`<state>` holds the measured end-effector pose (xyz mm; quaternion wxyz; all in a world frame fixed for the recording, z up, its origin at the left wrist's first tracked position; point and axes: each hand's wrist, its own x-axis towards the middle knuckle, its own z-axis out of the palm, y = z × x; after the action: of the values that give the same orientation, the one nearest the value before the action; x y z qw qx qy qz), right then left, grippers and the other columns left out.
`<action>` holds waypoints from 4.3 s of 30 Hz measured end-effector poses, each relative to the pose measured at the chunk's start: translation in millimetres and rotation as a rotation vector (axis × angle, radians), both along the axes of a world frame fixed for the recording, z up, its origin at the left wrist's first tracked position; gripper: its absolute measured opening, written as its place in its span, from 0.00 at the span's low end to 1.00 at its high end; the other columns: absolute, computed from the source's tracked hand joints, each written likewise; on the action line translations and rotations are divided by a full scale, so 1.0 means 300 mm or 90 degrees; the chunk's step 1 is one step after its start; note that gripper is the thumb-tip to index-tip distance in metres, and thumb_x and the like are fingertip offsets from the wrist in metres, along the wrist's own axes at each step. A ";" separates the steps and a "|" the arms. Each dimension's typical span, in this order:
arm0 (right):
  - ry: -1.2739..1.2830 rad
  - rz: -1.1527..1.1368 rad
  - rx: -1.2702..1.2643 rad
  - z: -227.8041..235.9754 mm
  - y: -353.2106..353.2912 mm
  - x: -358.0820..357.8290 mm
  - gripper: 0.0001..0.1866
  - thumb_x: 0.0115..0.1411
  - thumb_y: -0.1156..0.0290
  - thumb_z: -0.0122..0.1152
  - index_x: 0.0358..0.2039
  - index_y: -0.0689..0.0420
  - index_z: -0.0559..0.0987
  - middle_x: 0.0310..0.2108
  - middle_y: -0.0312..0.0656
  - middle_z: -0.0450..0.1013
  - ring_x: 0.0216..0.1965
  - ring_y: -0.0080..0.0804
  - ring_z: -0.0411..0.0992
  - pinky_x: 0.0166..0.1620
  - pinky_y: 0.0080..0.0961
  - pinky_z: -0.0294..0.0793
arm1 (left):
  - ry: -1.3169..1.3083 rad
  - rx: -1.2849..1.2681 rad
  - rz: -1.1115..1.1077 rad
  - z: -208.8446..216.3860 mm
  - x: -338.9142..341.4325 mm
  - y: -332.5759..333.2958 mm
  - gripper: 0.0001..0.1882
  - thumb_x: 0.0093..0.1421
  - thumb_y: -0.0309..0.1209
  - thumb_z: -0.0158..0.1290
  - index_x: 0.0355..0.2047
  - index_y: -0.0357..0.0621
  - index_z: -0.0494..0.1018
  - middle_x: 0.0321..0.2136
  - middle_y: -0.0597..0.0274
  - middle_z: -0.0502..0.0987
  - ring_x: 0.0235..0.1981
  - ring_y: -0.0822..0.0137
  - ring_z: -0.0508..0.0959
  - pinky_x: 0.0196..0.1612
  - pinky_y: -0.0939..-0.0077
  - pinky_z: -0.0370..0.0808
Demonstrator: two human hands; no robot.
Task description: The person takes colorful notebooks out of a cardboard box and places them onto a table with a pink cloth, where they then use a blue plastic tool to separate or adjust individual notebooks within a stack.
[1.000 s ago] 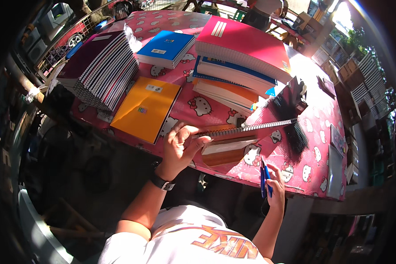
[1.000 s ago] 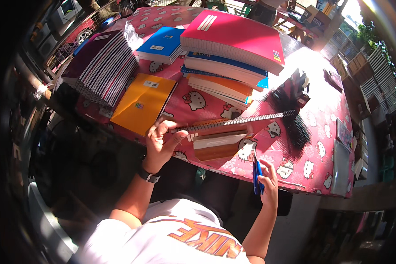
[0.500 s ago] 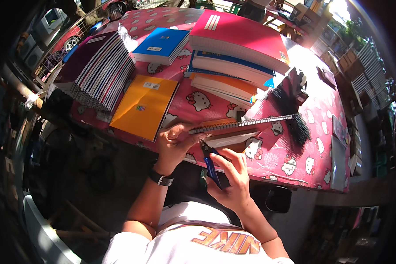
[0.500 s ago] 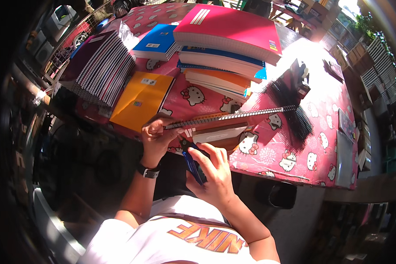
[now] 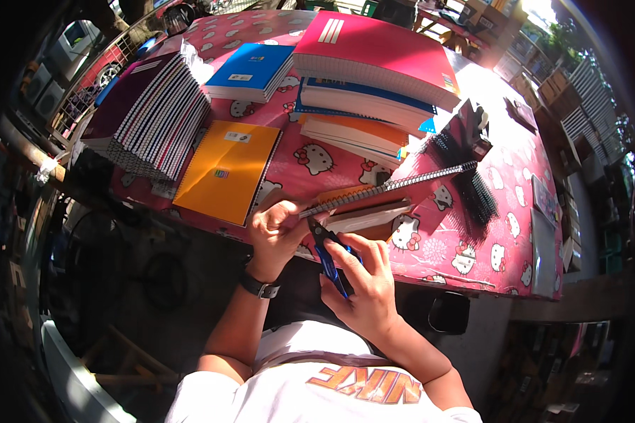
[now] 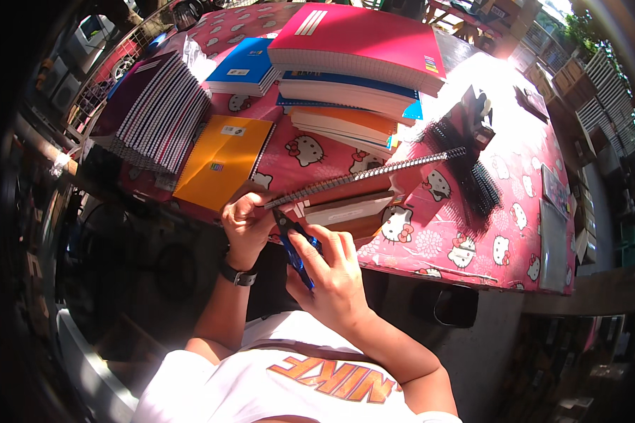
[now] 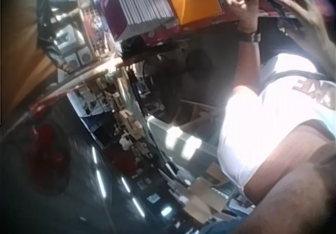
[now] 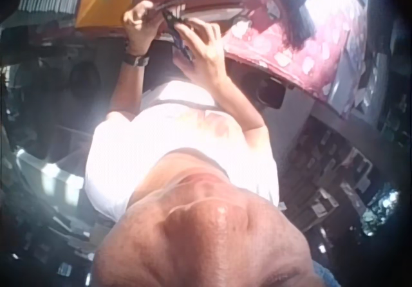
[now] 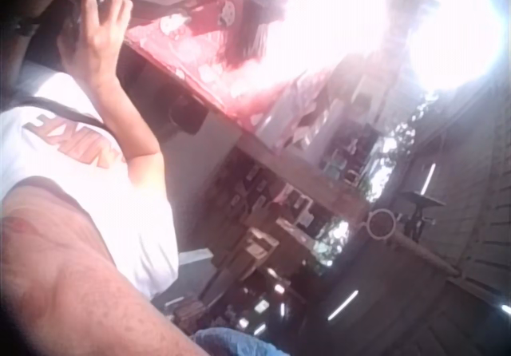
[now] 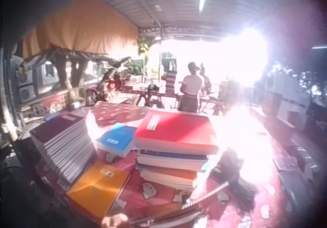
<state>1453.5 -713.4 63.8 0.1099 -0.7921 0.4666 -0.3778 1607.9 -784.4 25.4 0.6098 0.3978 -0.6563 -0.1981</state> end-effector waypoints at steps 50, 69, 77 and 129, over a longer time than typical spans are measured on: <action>-0.052 -0.532 -0.050 -0.538 -0.041 -0.643 0.19 0.37 0.77 0.60 0.35 0.57 0.75 0.42 0.46 0.69 0.47 0.43 0.62 0.53 0.38 0.58 | -0.497 0.315 0.217 -0.297 0.337 -0.114 0.36 0.41 0.37 0.57 0.54 0.53 0.62 0.60 0.54 0.55 0.63 0.54 0.50 0.59 0.38 0.39; 0.033 -0.571 0.008 -0.508 -0.059 -0.617 0.20 0.37 0.73 0.61 0.35 0.54 0.73 0.43 0.43 0.67 0.47 0.45 0.61 0.52 0.40 0.56 | 0.082 0.048 0.094 0.254 0.066 -0.588 0.28 0.55 0.50 0.50 0.43 0.35 0.70 0.41 0.47 0.73 0.42 0.60 0.74 0.45 0.70 0.67; 0.023 -0.607 0.018 -0.508 -0.055 -0.610 0.21 0.36 0.72 0.61 0.35 0.53 0.73 0.44 0.42 0.68 0.48 0.43 0.62 0.53 0.39 0.57 | 0.156 0.175 0.014 0.247 0.043 -0.726 0.17 0.54 0.38 0.53 0.25 0.32 0.74 0.17 0.60 0.75 0.17 0.73 0.73 0.19 0.76 0.68; -1.030 0.215 0.410 -0.080 -0.194 -0.494 0.35 0.59 0.40 0.38 0.49 0.62 0.67 0.43 0.51 0.71 0.41 0.38 0.73 0.44 0.34 0.73 | -0.409 -0.457 -0.165 0.243 -0.263 -0.235 0.18 0.47 0.27 0.55 0.41 0.48 0.73 0.31 0.61 0.77 0.32 0.63 0.78 0.34 0.73 0.78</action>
<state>1305.2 -771.6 39.9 0.6781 -0.2710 0.2067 -0.6512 1528.9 -855.0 98.3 0.4458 0.1187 -0.8817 0.0989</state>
